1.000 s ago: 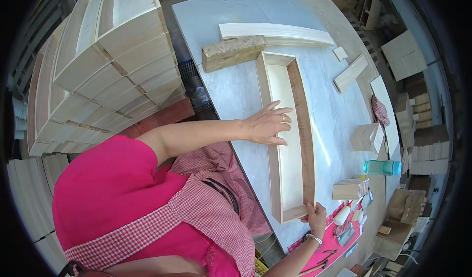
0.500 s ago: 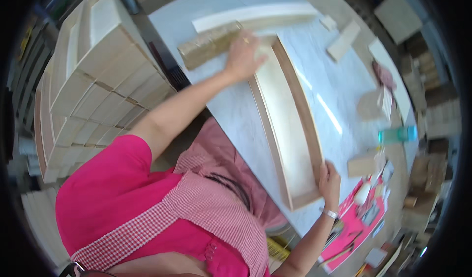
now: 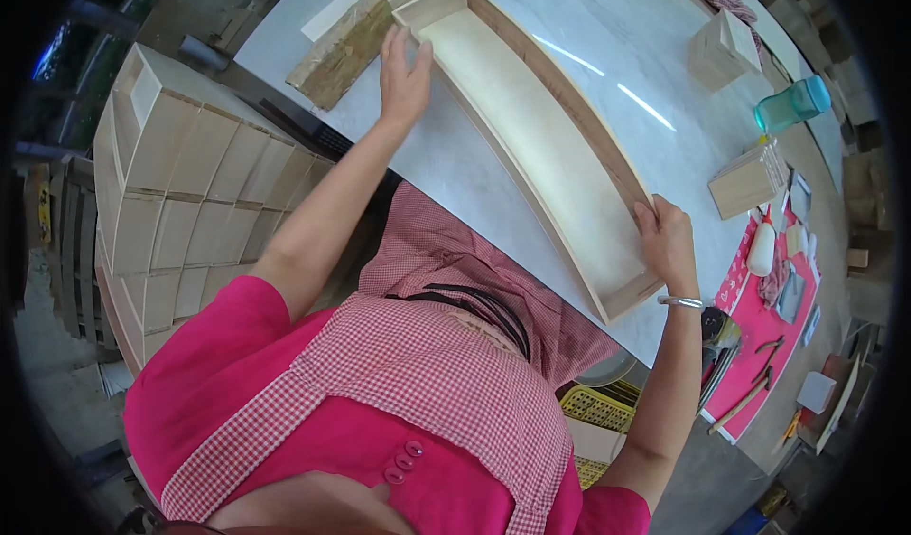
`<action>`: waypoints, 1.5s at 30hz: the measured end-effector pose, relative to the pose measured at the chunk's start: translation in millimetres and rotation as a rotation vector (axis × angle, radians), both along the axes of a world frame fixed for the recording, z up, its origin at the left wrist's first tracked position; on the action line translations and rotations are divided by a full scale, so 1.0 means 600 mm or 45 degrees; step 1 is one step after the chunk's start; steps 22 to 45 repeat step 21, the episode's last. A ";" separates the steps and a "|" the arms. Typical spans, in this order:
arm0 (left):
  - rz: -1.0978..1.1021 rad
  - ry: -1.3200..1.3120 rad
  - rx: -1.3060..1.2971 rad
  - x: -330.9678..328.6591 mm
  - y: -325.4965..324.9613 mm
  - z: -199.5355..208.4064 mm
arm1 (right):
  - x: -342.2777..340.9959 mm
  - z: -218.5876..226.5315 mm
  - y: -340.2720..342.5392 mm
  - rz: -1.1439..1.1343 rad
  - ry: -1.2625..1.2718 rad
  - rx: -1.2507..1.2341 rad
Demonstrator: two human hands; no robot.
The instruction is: Assembling wooden drawer or box components using wood glue and a pneumatic nail gun.
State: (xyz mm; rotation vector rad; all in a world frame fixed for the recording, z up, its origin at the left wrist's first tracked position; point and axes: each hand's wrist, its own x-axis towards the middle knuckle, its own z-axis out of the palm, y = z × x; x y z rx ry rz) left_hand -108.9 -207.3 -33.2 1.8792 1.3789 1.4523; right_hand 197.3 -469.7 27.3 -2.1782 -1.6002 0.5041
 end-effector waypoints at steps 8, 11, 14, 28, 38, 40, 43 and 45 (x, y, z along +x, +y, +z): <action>-0.469 -0.866 -1.308 0.014 -0.223 0.010 | -0.023 -0.008 -0.011 -0.048 0.031 0.038; -0.565 -1.090 -1.459 0.024 -0.250 0.016 | -0.016 -0.026 -0.009 -0.062 0.132 0.100; -0.727 -1.203 -1.501 0.034 -0.257 0.020 | -0.011 -0.040 -0.013 -0.035 0.217 0.108; -0.803 -1.471 -1.360 0.032 -0.265 0.016 | -0.041 -0.045 -0.022 -0.037 0.774 0.121; -0.803 -1.471 -1.360 0.032 -0.265 0.016 | -0.041 -0.045 -0.022 -0.037 0.774 0.121; -0.803 -1.471 -1.360 0.032 -0.265 0.016 | -0.041 -0.045 -0.022 -0.037 0.774 0.121; -0.803 -1.471 -1.360 0.032 -0.265 0.016 | -0.041 -0.045 -0.022 -0.037 0.774 0.121; -0.803 -1.471 -1.360 0.032 -0.265 0.016 | -0.041 -0.045 -0.022 -0.037 0.774 0.121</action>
